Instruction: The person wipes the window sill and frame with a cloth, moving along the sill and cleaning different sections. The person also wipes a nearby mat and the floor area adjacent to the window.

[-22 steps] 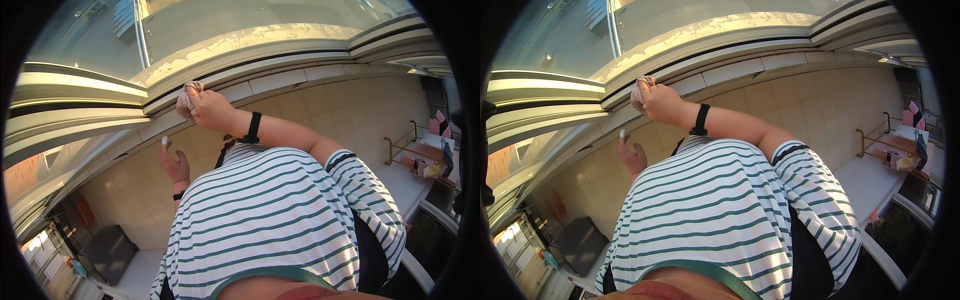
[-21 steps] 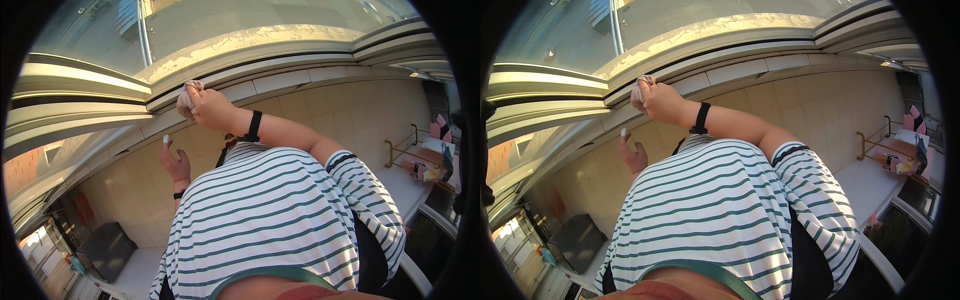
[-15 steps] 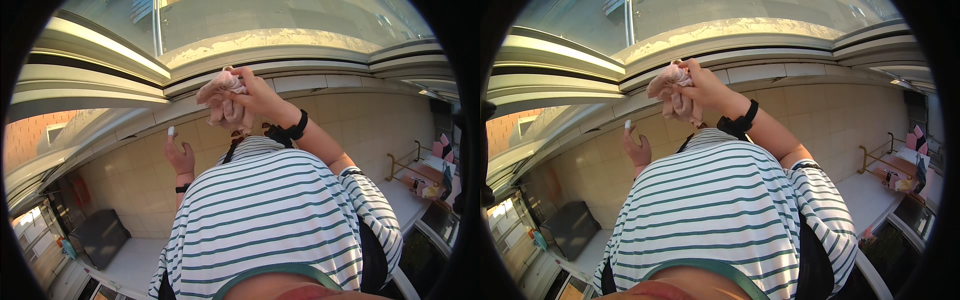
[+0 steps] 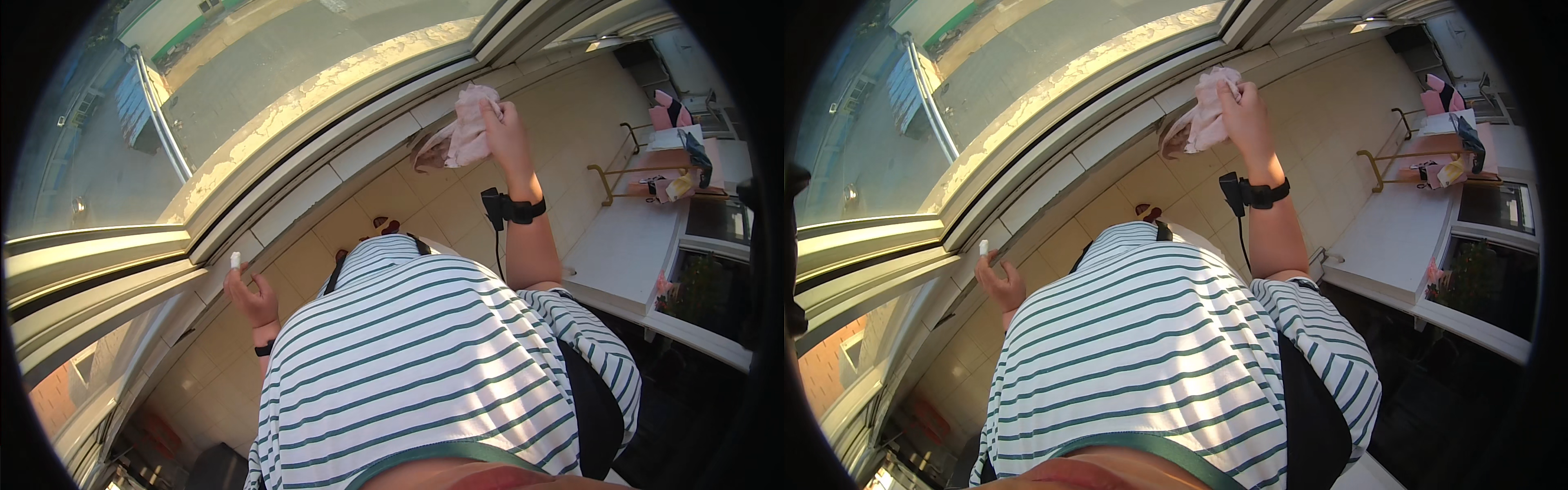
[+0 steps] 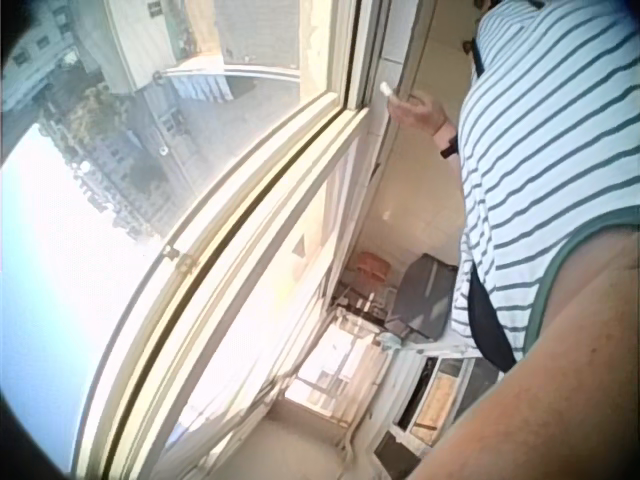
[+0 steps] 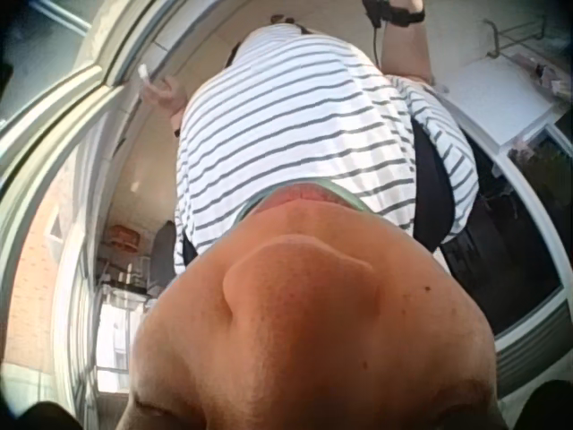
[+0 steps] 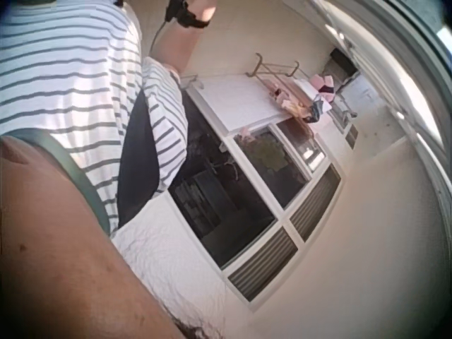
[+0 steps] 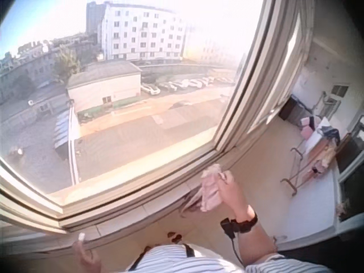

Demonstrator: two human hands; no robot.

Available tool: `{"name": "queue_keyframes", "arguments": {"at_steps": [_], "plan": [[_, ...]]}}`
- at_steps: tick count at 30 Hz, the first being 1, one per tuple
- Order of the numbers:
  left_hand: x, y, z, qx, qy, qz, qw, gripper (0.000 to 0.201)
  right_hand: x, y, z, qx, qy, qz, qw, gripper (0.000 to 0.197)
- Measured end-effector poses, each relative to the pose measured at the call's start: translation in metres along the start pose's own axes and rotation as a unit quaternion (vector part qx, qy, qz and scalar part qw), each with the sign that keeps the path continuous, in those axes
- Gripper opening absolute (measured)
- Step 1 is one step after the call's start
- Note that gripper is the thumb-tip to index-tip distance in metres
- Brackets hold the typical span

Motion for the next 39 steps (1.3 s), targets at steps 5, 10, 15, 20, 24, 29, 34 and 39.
{"name": "queue_keyframes", "arguments": {"at_steps": [5, 10, 15, 20, 24, 29, 34, 39], "plan": [[0.021, 0.009, 0.015, -0.022, 0.030, -0.039, 0.999, 0.046, 0.042, 0.008, 0.031, 0.020, 0.095, 0.374, 0.922, 0.046], [0.041, 0.014, 0.028, -0.038, 0.021, -0.032, 0.999, 0.043, 0.044, 0.042, 0.086, 0.017, -0.011, 0.333, 0.943, 0.057], [0.052, 0.013, 0.028, -0.036, -0.011, 0.002, 0.999, 0.042, 0.053, 0.088, 0.094, 0.107, -0.198, -0.096, 0.970, 0.065], [0.057, 0.007, 0.020, -0.036, -0.009, 0.008, 0.999, 0.043, 0.077, 0.087, 0.094, 0.105, -0.216, -0.158, 0.958, 0.074], [0.060, 0.006, 0.019, -0.038, -0.025, 0.043, 0.998, 0.044, 0.081, 0.084, 0.105, 0.097, -0.247, -0.175, 0.948, 0.075], [0.061, 0.005, 0.018, -0.033, -0.063, 0.053, 0.996, 0.045, 0.075, 0.105, 0.101, 0.039, -0.176, -0.107, 0.978, 0.072], [0.056, 0.007, 0.010, -0.016, -0.057, 0.068, 0.996, 0.048, 0.049, 0.108, 0.088, 0.049, -0.137, 0.066, 0.987, 0.066], [0.049, 0.012, -0.004, -0.019, -0.067, 0.054, 0.996, 0.052, 0.013, 0.109, 0.055, -0.037, -0.097, 0.087, 0.991, 0.068]]}}
Point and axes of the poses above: each hand's wrist, its own z-axis towards the middle knuckle, its own y-axis out of the palm, x = y × z, the point moved 2 cm from there along z, towards the middle knuckle, and after that the axes turned 6 degrees about -z, right-handed, at the moved point
